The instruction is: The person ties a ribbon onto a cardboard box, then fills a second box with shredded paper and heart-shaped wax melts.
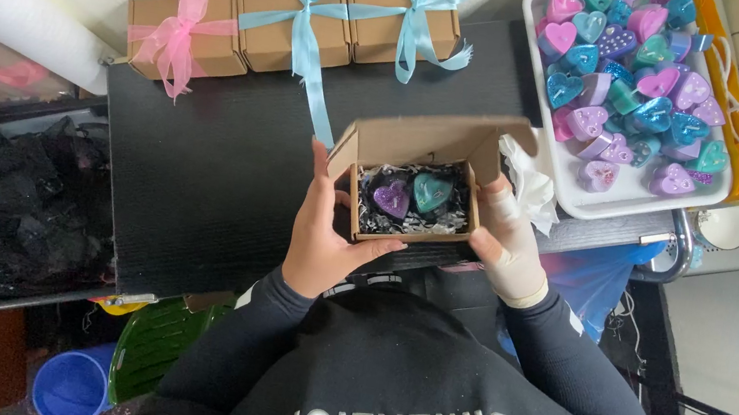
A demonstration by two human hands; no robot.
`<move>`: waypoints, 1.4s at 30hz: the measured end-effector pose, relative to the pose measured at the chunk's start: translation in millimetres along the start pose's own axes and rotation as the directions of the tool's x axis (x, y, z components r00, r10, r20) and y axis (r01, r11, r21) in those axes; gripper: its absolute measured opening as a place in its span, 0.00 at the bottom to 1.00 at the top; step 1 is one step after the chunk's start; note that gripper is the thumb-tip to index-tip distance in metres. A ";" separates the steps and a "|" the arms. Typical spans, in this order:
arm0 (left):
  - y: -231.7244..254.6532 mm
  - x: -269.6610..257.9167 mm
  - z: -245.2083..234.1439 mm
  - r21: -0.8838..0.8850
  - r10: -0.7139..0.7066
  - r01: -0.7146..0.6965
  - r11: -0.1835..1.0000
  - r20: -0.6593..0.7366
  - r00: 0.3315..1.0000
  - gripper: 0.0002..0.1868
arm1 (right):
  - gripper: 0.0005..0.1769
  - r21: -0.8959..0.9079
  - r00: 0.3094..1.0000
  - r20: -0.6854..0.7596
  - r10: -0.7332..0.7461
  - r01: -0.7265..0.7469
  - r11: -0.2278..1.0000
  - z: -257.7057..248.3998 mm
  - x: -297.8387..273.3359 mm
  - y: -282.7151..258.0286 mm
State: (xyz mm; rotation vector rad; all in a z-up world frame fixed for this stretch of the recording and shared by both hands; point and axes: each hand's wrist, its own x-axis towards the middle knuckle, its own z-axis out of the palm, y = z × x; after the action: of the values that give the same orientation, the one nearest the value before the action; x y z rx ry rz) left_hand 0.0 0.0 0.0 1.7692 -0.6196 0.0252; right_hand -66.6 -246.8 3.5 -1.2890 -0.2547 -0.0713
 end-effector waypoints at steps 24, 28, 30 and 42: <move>-2.6 -2.2 -1.8 -0.017 0.041 -0.041 0.999 -0.030 0.999 0.28 | 0.42 -0.678 0.952 0.100 -0.288 0.277 0.681 -8.4 6.1 5.4; 11.2 5.9 -3.3 0.003 0.114 -0.114 0.993 -0.007 0.993 0.38 | 0.38 -0.493 0.983 0.038 -0.178 0.173 0.853 -10.6 -2.3 10.7; 3.6 6.3 1.3 0.118 0.254 -0.257 0.959 0.041 0.966 0.37 | 0.37 -0.248 0.999 -0.011 -0.034 0.030 0.968 -11.9 -6.2 12.7; -14.7 -10.9 7.5 -0.005 0.248 -0.248 0.969 0.071 0.966 0.57 | 0.47 -0.179 1.000 0.011 -0.012 0.014 0.984 -2.8 -16.8 -4.4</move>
State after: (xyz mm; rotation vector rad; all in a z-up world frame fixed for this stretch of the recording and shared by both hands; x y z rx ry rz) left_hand -5.5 -0.2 -19.0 1.6926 -0.8904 0.1369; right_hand -83.4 -252.2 3.2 -1.4665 -0.2703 -0.1005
